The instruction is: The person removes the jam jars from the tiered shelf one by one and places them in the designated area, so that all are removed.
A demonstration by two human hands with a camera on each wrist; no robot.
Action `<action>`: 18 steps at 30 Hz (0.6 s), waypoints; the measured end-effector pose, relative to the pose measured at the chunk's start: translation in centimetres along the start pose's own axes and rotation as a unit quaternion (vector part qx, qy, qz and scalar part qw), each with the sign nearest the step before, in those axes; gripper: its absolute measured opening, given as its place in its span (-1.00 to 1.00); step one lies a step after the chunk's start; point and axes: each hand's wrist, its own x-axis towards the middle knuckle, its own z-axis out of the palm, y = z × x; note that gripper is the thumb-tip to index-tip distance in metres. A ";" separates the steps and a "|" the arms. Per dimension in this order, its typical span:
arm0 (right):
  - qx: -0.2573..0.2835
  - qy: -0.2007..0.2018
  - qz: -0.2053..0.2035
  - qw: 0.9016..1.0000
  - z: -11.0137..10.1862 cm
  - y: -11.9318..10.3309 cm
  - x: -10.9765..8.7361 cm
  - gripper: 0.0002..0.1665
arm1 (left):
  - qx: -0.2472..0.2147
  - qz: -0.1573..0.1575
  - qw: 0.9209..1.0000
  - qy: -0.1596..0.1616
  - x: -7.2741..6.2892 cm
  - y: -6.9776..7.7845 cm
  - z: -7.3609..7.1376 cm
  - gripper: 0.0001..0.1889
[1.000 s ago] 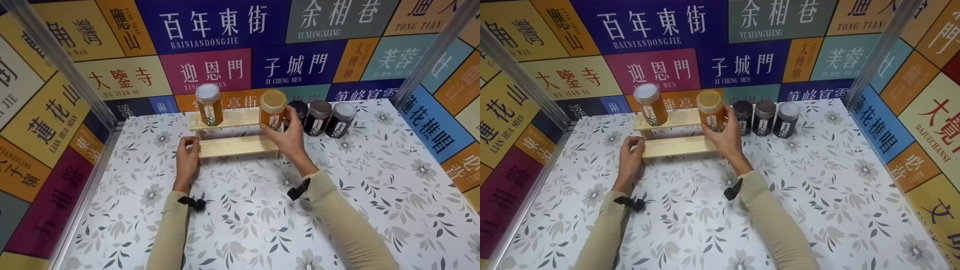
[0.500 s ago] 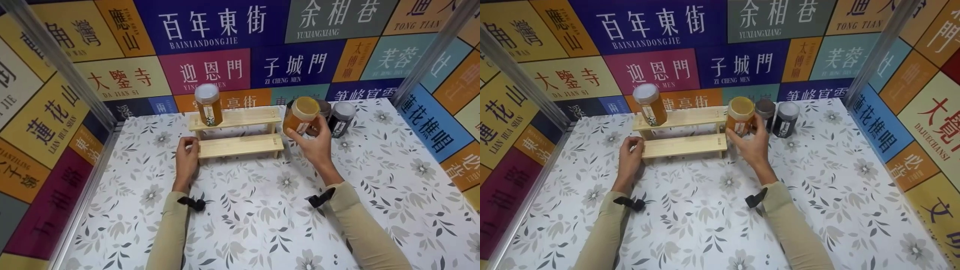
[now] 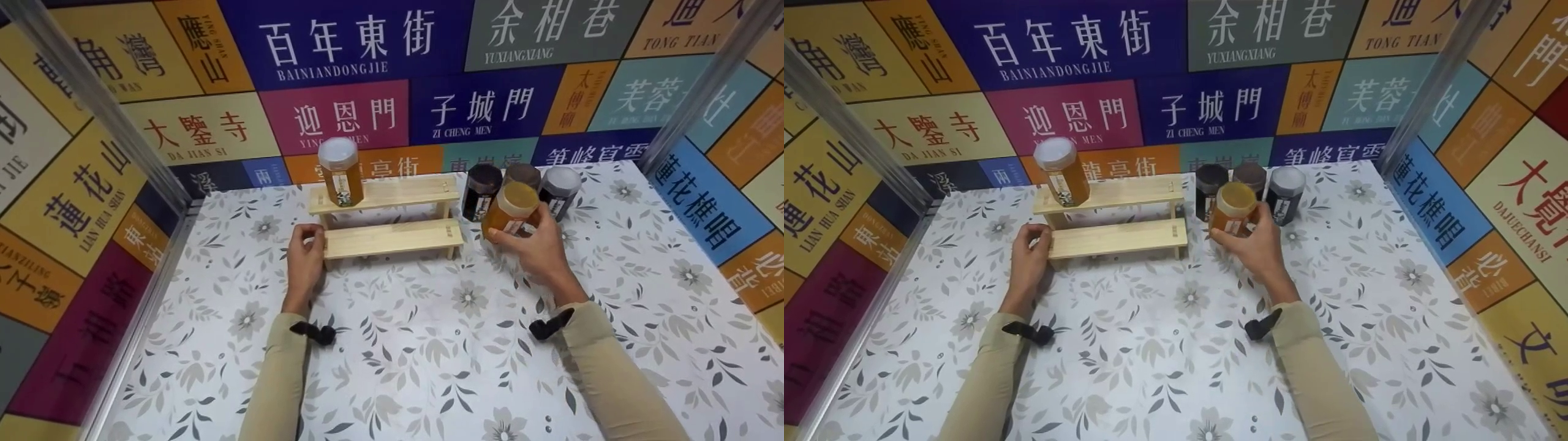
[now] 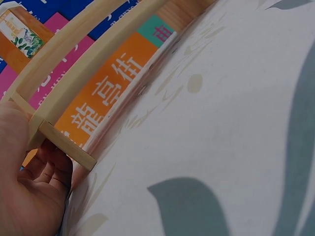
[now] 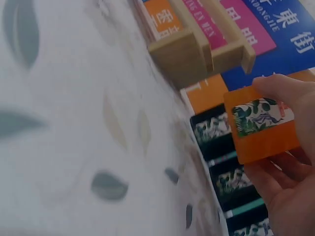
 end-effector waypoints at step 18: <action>-0.089 -0.034 0.041 0.995 -0.7 2.0 0.7 0.18 | -0.012 0.008 1.000 0.001 0.0 0.1 0.1 -0.77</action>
